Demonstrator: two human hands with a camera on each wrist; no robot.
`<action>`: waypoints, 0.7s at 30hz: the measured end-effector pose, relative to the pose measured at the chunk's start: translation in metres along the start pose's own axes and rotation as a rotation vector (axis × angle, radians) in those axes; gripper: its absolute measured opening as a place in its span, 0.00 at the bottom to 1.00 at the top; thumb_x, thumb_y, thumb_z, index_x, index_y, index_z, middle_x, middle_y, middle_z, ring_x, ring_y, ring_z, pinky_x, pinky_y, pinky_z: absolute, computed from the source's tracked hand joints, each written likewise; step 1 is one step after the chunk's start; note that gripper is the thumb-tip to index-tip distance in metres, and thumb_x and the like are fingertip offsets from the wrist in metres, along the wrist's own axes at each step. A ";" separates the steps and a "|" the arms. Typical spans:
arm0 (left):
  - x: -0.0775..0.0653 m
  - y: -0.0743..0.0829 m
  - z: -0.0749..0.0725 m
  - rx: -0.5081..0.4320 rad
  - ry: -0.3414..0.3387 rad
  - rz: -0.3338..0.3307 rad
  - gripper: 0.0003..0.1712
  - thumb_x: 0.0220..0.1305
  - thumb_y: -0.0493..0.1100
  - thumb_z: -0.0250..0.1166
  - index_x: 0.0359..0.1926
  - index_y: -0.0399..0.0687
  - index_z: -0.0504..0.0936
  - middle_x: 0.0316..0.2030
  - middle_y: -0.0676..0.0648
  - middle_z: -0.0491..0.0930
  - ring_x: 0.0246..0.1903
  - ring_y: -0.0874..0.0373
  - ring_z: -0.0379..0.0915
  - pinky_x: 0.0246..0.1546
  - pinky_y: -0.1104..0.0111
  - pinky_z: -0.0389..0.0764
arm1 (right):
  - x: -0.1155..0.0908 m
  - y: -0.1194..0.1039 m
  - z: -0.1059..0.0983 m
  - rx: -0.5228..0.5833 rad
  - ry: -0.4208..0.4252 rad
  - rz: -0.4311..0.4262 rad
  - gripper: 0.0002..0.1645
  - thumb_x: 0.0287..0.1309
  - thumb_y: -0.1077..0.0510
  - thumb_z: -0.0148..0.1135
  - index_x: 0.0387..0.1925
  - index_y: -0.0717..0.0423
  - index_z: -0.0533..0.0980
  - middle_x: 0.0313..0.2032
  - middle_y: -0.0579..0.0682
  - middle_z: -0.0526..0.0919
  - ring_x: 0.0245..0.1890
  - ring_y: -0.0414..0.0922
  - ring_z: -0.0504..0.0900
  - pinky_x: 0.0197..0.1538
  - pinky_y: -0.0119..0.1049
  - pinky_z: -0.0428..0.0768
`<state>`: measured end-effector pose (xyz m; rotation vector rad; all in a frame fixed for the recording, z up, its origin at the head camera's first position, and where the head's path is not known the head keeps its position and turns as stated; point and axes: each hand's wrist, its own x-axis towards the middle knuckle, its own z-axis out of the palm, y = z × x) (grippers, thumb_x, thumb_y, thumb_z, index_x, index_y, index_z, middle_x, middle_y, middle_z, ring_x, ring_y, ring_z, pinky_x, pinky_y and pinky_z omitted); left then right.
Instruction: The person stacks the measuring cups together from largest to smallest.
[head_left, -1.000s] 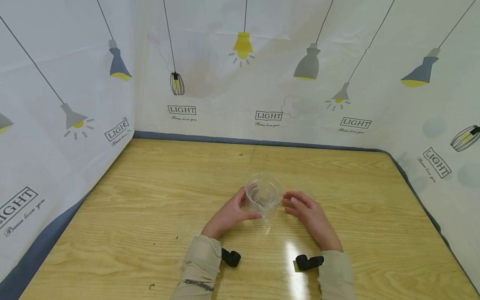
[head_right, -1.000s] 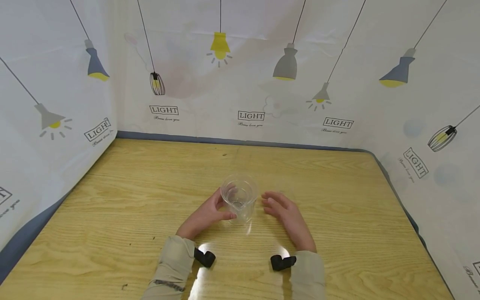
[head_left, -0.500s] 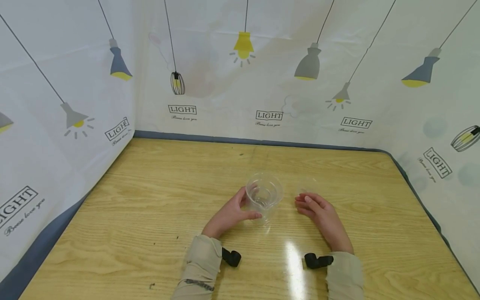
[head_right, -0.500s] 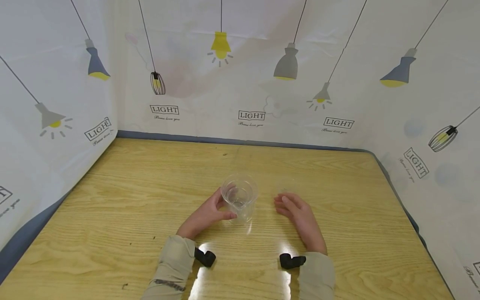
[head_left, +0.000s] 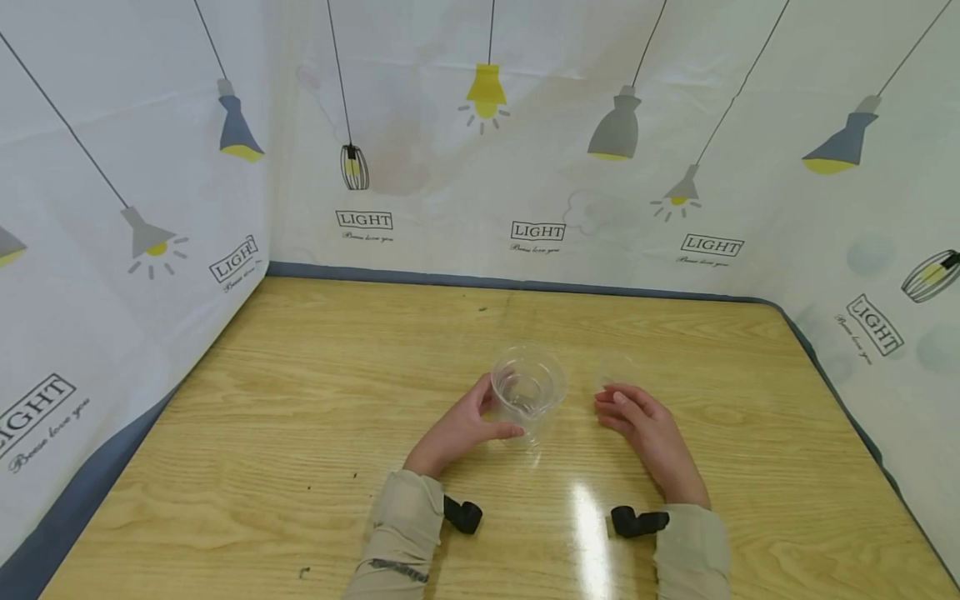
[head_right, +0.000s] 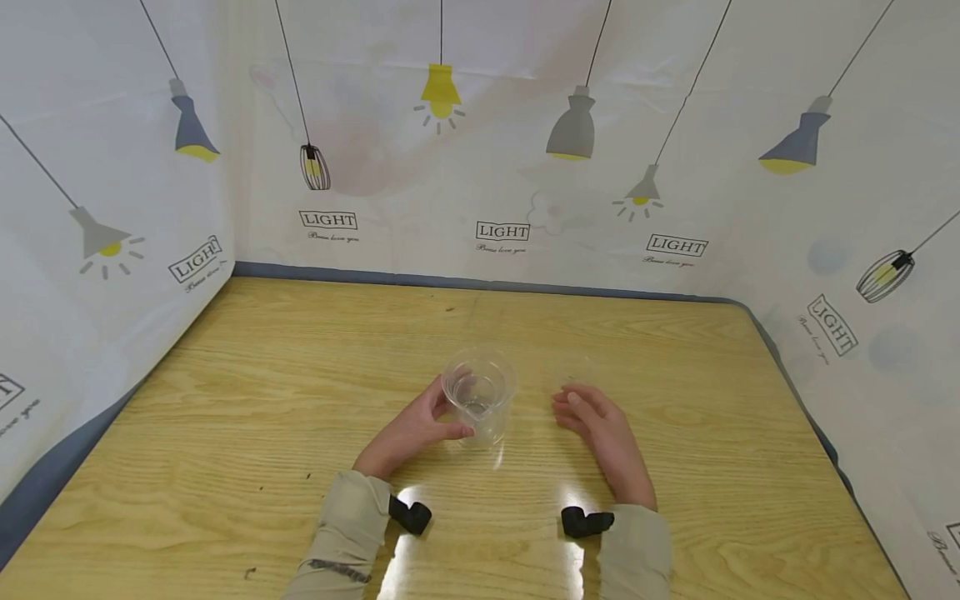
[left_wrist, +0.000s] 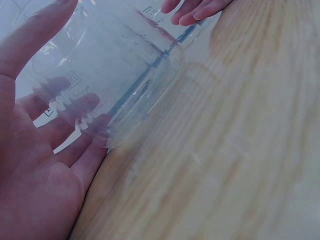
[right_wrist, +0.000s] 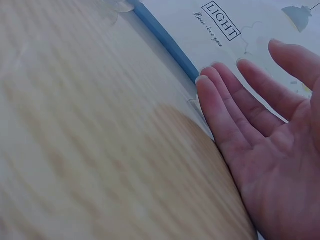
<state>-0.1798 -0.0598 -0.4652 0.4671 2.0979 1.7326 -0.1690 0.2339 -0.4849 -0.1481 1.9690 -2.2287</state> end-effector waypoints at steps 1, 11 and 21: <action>-0.001 0.003 0.000 0.002 -0.002 0.001 0.48 0.47 0.47 0.70 0.65 0.70 0.52 0.63 0.54 0.58 0.60 0.59 0.55 0.58 0.59 0.58 | 0.000 0.000 -0.001 -0.004 0.011 -0.002 0.33 0.63 0.49 0.48 0.60 0.68 0.57 0.55 0.66 0.64 0.54 0.53 0.69 0.52 0.40 0.70; -0.003 0.007 0.000 0.011 0.001 -0.001 0.48 0.47 0.47 0.70 0.64 0.71 0.53 0.63 0.54 0.58 0.60 0.59 0.55 0.58 0.59 0.58 | 0.000 0.003 -0.004 -0.028 0.159 -0.054 0.32 0.62 0.49 0.50 0.59 0.65 0.58 0.48 0.62 0.68 0.50 0.52 0.72 0.50 0.39 0.72; -0.003 0.006 0.001 0.013 0.006 0.004 0.48 0.46 0.47 0.71 0.65 0.70 0.52 0.62 0.53 0.59 0.60 0.59 0.56 0.58 0.60 0.58 | 0.004 0.005 -0.003 0.035 0.350 -0.092 0.31 0.59 0.50 0.53 0.58 0.64 0.58 0.52 0.62 0.66 0.52 0.53 0.70 0.49 0.37 0.73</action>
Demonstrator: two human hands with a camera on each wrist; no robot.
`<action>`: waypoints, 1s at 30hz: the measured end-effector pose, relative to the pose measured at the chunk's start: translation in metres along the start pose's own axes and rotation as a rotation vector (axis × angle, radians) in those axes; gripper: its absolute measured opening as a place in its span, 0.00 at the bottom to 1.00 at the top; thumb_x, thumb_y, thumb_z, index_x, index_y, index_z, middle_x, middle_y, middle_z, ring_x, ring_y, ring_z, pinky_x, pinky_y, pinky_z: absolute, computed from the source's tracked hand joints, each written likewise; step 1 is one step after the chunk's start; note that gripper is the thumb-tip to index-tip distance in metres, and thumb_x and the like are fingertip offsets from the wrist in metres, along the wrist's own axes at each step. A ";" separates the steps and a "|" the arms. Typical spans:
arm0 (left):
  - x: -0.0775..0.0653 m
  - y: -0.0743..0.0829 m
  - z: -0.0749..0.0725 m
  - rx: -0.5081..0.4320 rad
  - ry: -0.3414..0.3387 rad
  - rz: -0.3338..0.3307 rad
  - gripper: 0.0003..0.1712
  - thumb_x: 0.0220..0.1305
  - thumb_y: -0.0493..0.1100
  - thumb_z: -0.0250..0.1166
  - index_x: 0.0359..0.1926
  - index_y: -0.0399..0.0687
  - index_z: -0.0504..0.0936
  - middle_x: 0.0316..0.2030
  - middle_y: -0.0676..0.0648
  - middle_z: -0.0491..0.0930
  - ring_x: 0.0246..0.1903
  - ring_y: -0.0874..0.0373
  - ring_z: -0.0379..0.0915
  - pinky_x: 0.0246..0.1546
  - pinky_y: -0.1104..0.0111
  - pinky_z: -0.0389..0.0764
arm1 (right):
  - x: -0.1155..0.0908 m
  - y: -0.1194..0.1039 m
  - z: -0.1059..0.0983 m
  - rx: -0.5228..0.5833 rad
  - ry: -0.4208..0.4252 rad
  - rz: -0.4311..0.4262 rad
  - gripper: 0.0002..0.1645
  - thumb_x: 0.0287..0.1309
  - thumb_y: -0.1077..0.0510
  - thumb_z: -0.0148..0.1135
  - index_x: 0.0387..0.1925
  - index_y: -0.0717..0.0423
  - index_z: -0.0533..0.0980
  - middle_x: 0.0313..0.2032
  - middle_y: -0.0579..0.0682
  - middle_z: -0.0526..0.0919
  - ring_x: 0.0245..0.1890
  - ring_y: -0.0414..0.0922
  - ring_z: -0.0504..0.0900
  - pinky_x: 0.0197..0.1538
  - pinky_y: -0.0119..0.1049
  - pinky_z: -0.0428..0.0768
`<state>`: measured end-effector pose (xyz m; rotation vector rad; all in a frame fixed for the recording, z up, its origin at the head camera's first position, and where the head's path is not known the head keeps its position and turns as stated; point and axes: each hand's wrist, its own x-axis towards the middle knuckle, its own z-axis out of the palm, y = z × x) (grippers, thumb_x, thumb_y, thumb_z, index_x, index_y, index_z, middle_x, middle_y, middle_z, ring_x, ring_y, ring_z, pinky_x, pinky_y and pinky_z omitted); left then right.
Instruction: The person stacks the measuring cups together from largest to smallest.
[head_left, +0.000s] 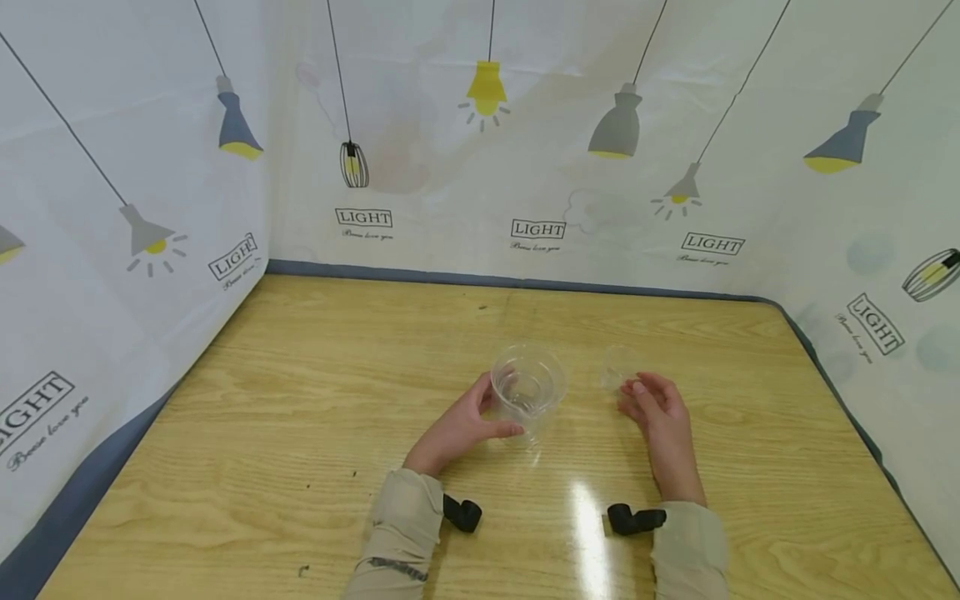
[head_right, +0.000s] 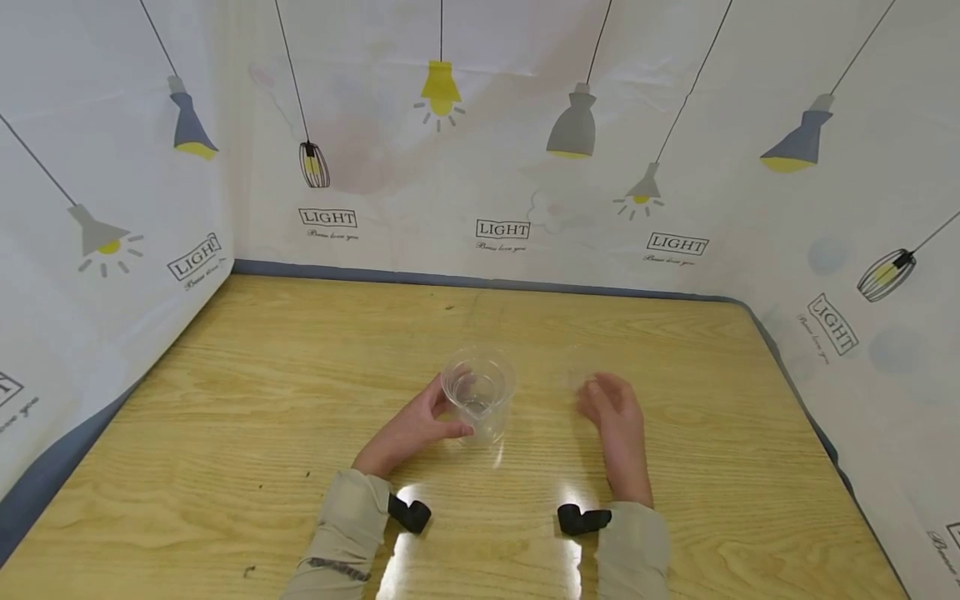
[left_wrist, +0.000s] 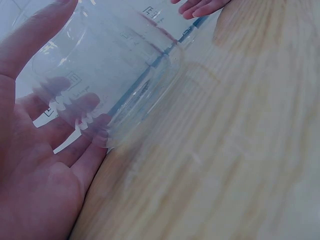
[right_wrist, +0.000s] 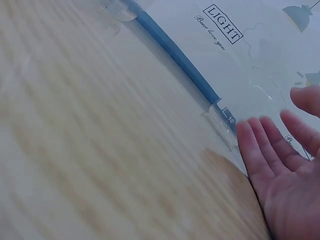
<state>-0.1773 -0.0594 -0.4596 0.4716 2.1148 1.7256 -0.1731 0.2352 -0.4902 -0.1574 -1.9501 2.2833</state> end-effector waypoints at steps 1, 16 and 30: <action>0.000 0.000 0.000 0.004 0.001 -0.001 0.48 0.46 0.47 0.71 0.65 0.71 0.52 0.62 0.54 0.59 0.60 0.59 0.56 0.58 0.60 0.58 | 0.000 0.000 0.000 -0.008 0.013 0.000 0.32 0.59 0.50 0.53 0.58 0.63 0.58 0.52 0.62 0.65 0.53 0.53 0.69 0.49 0.37 0.73; 0.012 -0.027 0.000 0.036 0.027 0.008 0.47 0.43 0.53 0.71 0.61 0.81 0.53 0.59 0.63 0.60 0.59 0.64 0.57 0.57 0.62 0.59 | 0.003 -0.004 0.002 -0.160 0.021 0.031 0.37 0.56 0.45 0.55 0.63 0.53 0.57 0.60 0.52 0.62 0.58 0.44 0.63 0.50 0.28 0.71; 0.013 -0.027 0.001 0.031 0.025 0.008 0.48 0.43 0.54 0.71 0.61 0.80 0.53 0.60 0.62 0.59 0.59 0.62 0.56 0.57 0.60 0.59 | 0.007 -0.006 0.002 -0.293 -0.011 0.019 0.35 0.60 0.45 0.51 0.66 0.47 0.53 0.64 0.51 0.58 0.62 0.43 0.57 0.56 0.25 0.62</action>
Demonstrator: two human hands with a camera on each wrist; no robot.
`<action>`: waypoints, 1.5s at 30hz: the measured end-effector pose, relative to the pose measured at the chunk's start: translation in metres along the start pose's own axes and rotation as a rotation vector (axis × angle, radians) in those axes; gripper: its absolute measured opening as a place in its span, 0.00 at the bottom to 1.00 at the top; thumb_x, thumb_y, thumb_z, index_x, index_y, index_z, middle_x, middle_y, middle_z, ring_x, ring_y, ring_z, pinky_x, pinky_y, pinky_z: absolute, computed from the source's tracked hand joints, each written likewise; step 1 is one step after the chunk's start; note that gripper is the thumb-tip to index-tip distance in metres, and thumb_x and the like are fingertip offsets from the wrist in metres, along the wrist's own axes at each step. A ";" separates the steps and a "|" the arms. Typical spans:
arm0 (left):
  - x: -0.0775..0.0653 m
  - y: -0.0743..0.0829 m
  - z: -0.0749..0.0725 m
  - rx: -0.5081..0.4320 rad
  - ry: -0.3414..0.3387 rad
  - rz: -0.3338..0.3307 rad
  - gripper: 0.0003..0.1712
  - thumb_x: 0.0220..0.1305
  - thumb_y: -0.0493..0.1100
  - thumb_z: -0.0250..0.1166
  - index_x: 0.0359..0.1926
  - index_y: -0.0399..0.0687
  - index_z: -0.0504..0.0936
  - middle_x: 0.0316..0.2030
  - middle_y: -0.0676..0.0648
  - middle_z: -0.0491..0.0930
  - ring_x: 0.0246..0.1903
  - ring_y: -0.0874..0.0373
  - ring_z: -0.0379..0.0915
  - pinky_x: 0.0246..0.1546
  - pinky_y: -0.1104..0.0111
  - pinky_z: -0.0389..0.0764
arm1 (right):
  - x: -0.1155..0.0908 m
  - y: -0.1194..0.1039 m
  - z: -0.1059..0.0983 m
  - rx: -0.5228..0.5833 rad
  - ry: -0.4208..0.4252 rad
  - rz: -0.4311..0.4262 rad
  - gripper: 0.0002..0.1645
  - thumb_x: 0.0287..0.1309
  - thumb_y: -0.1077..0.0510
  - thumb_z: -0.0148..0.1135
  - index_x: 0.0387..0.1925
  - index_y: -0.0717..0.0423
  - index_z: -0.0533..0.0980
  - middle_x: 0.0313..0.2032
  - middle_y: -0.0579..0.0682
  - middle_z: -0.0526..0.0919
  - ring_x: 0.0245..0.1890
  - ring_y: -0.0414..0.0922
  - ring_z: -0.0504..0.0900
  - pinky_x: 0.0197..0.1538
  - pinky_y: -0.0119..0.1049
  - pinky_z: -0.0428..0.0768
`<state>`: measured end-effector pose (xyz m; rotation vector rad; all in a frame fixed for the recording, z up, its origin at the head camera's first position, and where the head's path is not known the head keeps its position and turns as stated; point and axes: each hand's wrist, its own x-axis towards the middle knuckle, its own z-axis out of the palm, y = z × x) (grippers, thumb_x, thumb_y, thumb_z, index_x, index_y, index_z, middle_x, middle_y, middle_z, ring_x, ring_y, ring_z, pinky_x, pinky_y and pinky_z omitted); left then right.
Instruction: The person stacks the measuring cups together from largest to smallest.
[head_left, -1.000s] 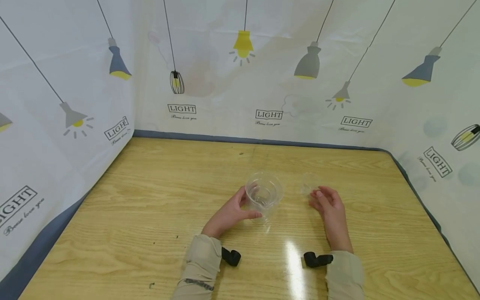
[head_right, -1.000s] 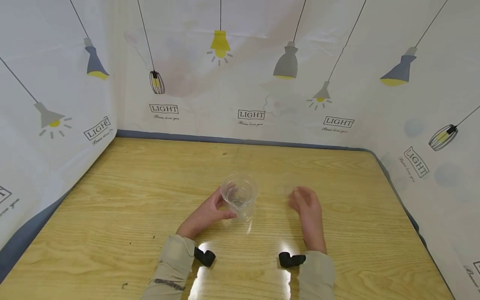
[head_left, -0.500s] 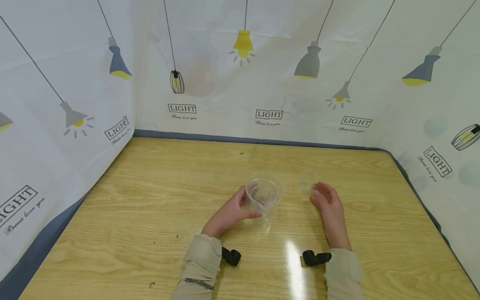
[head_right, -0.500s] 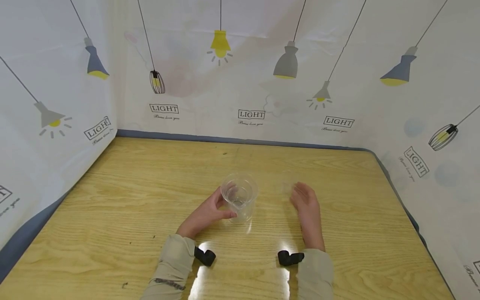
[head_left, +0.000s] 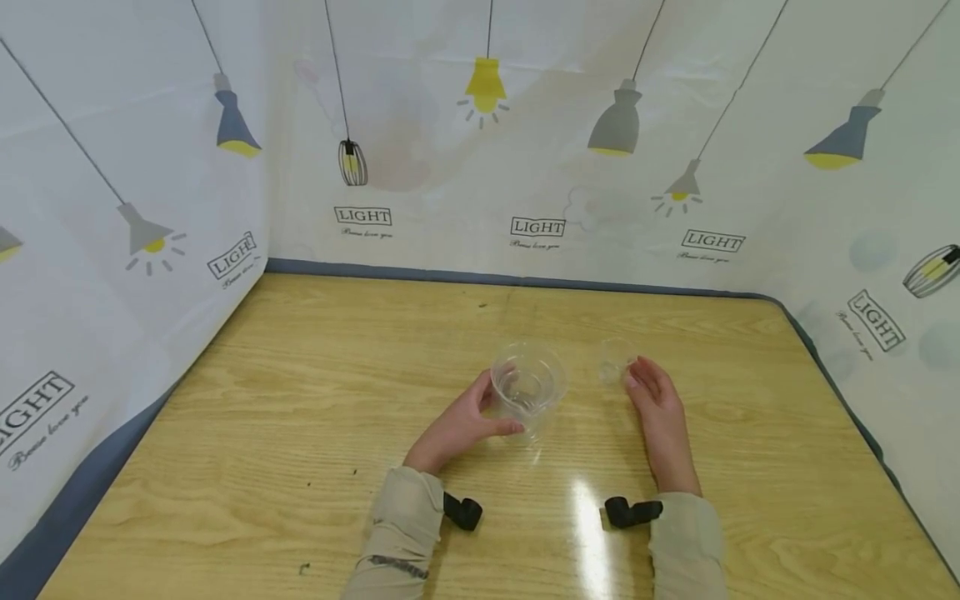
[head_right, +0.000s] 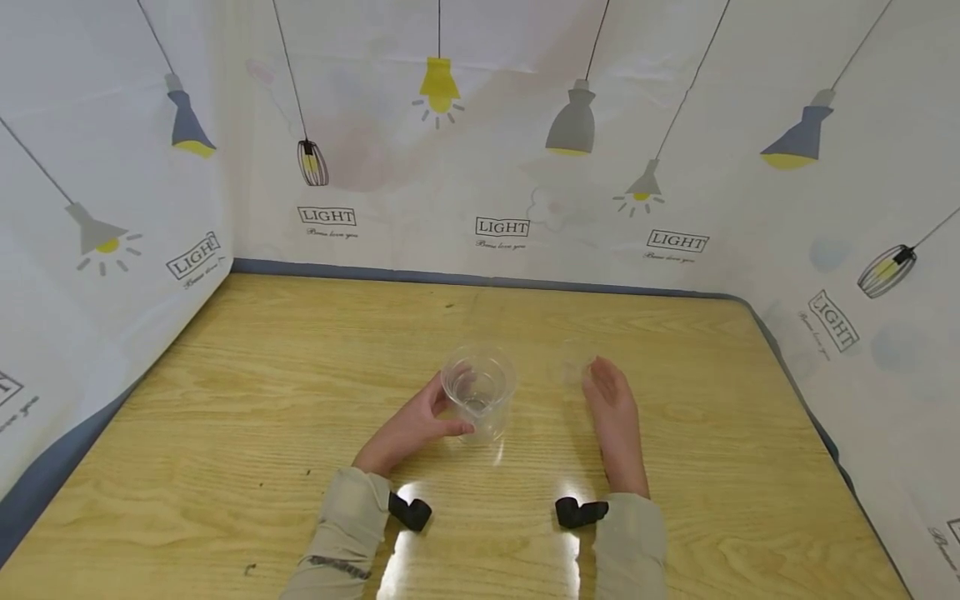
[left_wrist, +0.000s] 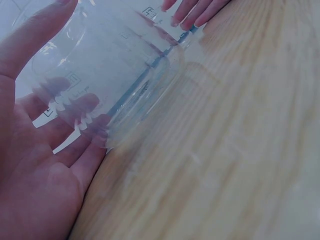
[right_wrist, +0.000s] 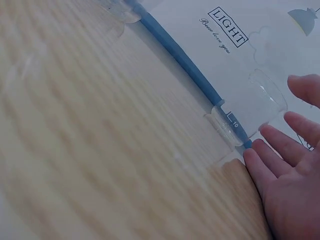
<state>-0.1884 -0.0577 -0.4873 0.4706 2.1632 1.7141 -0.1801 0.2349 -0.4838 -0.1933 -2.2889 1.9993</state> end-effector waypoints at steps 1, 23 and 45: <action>0.000 0.000 0.000 0.000 -0.001 0.003 0.48 0.43 0.54 0.71 0.61 0.80 0.53 0.60 0.62 0.59 0.60 0.61 0.56 0.57 0.60 0.59 | 0.000 0.000 0.000 0.004 -0.007 -0.004 0.36 0.60 0.45 0.51 0.66 0.47 0.53 0.64 0.52 0.57 0.63 0.44 0.57 0.57 0.28 0.61; -0.013 0.031 -0.004 -0.006 -0.030 -0.007 0.46 0.48 0.47 0.70 0.64 0.70 0.53 0.63 0.51 0.58 0.60 0.57 0.55 0.58 0.60 0.58 | 0.004 0.001 0.000 0.050 -0.039 -0.048 0.34 0.61 0.48 0.51 0.66 0.45 0.52 0.63 0.51 0.59 0.62 0.43 0.56 0.57 0.31 0.61; -0.013 0.031 -0.004 -0.016 -0.035 -0.013 0.48 0.47 0.47 0.70 0.65 0.68 0.52 0.63 0.55 0.57 0.61 0.58 0.55 0.58 0.60 0.57 | 0.005 0.000 0.006 -0.056 -0.056 -0.060 0.34 0.58 0.48 0.55 0.64 0.47 0.58 0.62 0.50 0.61 0.61 0.46 0.60 0.58 0.37 0.62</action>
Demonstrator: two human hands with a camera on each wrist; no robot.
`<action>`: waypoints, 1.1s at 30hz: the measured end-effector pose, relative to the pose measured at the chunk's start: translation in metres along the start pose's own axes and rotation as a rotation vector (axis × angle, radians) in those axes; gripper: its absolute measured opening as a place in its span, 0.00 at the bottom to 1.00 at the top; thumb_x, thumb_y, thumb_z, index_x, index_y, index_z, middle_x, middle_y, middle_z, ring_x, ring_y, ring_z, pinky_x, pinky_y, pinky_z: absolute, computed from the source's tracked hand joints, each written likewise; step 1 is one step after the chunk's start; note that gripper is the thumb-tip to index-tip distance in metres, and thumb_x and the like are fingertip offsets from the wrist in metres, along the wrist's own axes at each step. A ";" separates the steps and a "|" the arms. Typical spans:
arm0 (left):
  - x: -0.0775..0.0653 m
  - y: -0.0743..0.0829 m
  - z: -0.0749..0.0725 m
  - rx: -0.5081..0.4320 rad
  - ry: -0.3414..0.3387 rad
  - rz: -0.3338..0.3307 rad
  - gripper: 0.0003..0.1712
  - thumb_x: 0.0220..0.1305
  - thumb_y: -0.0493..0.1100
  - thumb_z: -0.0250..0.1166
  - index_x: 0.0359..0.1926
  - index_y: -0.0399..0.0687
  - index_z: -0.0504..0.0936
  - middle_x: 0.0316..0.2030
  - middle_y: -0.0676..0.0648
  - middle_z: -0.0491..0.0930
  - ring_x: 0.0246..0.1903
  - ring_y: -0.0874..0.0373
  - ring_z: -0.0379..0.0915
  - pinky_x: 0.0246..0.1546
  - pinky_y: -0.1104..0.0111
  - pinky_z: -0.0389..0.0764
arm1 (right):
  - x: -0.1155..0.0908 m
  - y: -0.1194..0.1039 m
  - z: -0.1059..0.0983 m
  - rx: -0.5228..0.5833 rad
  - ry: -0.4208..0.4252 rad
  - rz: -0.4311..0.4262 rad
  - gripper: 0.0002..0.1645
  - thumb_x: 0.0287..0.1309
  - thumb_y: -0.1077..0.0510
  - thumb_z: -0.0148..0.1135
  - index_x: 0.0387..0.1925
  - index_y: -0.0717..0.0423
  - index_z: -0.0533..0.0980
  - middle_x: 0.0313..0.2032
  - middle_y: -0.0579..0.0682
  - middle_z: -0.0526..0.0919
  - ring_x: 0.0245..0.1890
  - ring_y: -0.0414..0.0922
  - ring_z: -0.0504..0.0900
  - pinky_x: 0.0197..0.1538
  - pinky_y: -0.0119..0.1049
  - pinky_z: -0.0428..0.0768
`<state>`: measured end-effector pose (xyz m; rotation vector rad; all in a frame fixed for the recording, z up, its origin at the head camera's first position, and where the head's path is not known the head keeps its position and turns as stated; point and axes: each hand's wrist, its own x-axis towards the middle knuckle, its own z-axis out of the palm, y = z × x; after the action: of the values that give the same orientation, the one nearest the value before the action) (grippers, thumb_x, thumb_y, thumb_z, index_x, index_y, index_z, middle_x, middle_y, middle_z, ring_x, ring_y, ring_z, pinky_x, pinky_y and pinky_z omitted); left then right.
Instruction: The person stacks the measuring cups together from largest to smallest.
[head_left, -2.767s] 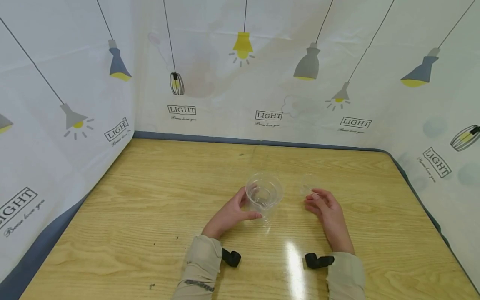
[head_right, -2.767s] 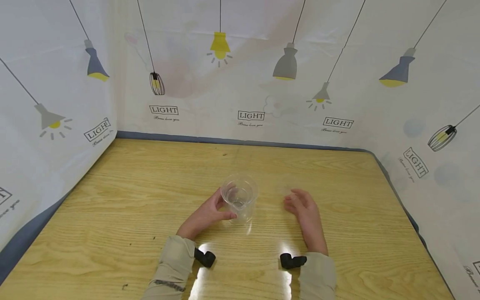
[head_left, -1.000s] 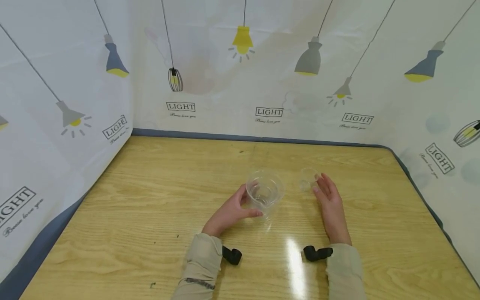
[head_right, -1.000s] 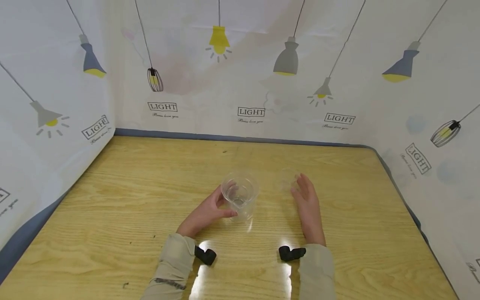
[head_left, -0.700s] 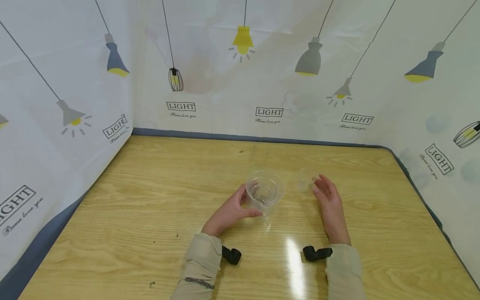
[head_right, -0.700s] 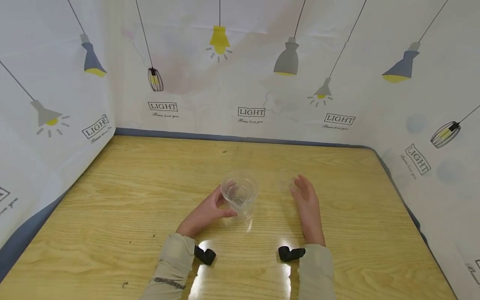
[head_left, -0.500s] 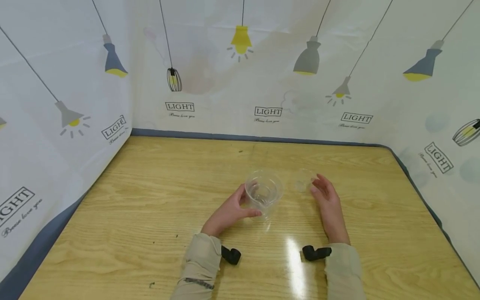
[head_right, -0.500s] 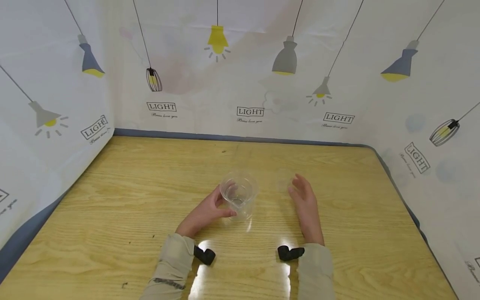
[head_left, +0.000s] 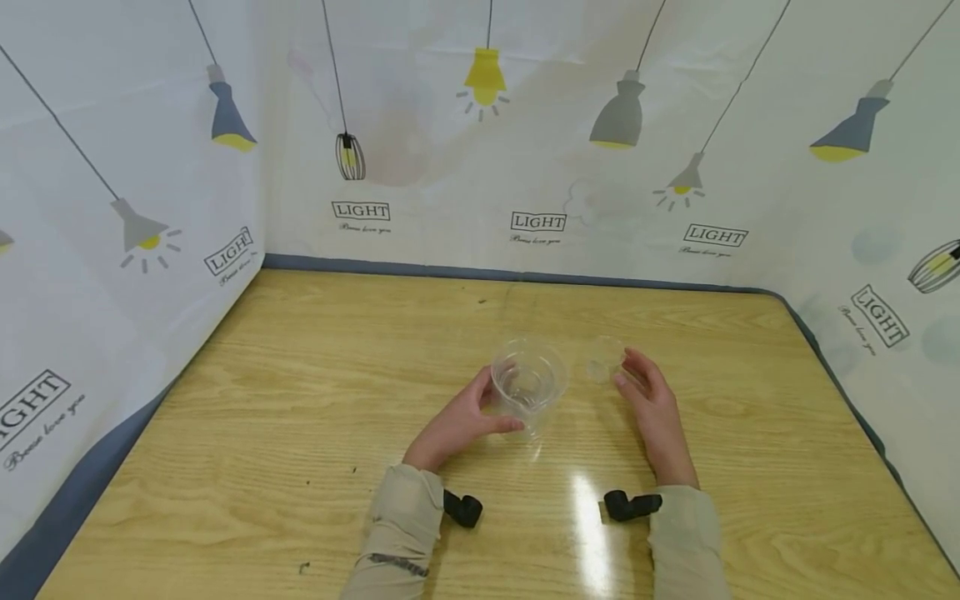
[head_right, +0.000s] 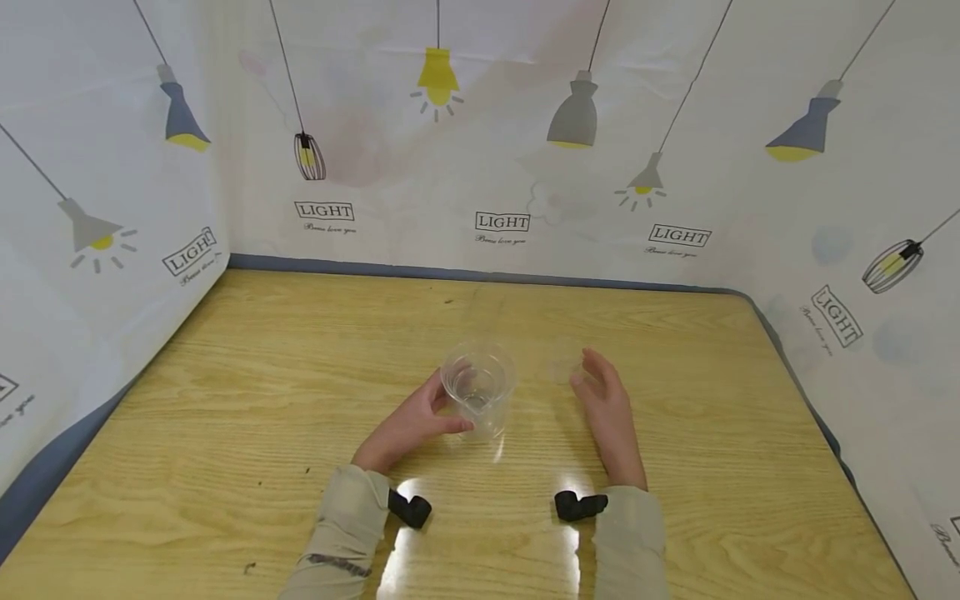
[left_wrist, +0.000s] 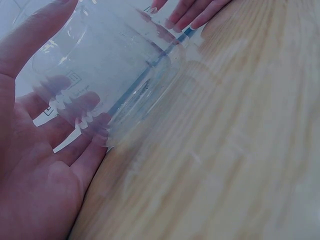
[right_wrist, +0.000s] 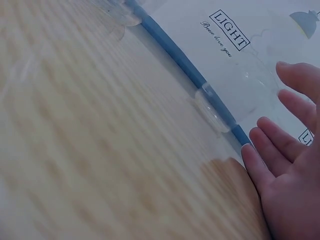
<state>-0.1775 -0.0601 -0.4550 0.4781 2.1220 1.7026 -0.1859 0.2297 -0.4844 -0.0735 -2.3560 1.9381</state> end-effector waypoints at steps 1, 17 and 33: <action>0.000 0.000 0.000 0.001 0.000 0.001 0.48 0.47 0.47 0.70 0.65 0.69 0.52 0.63 0.55 0.57 0.60 0.59 0.55 0.58 0.60 0.57 | 0.000 0.000 0.000 -0.006 -0.002 0.000 0.33 0.57 0.47 0.55 0.63 0.48 0.59 0.61 0.50 0.62 0.61 0.46 0.60 0.58 0.36 0.62; 0.001 -0.002 0.000 -0.009 0.000 0.007 0.48 0.46 0.48 0.71 0.65 0.69 0.53 0.63 0.54 0.59 0.60 0.59 0.56 0.58 0.61 0.58 | -0.003 -0.001 0.000 -0.084 -0.145 -0.053 0.36 0.57 0.44 0.54 0.64 0.49 0.57 0.63 0.49 0.60 0.61 0.51 0.60 0.59 0.50 0.59; 0.001 -0.001 0.001 -0.013 0.002 -0.008 0.48 0.46 0.48 0.71 0.64 0.71 0.53 0.62 0.54 0.59 0.60 0.60 0.56 0.58 0.61 0.58 | -0.002 -0.001 0.000 -0.065 -0.146 -0.095 0.31 0.58 0.48 0.54 0.61 0.55 0.61 0.65 0.41 0.56 0.63 0.42 0.56 0.60 0.39 0.60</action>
<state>-0.1779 -0.0594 -0.4563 0.4641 2.1102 1.7126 -0.1840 0.2290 -0.4834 0.1780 -2.4633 1.8838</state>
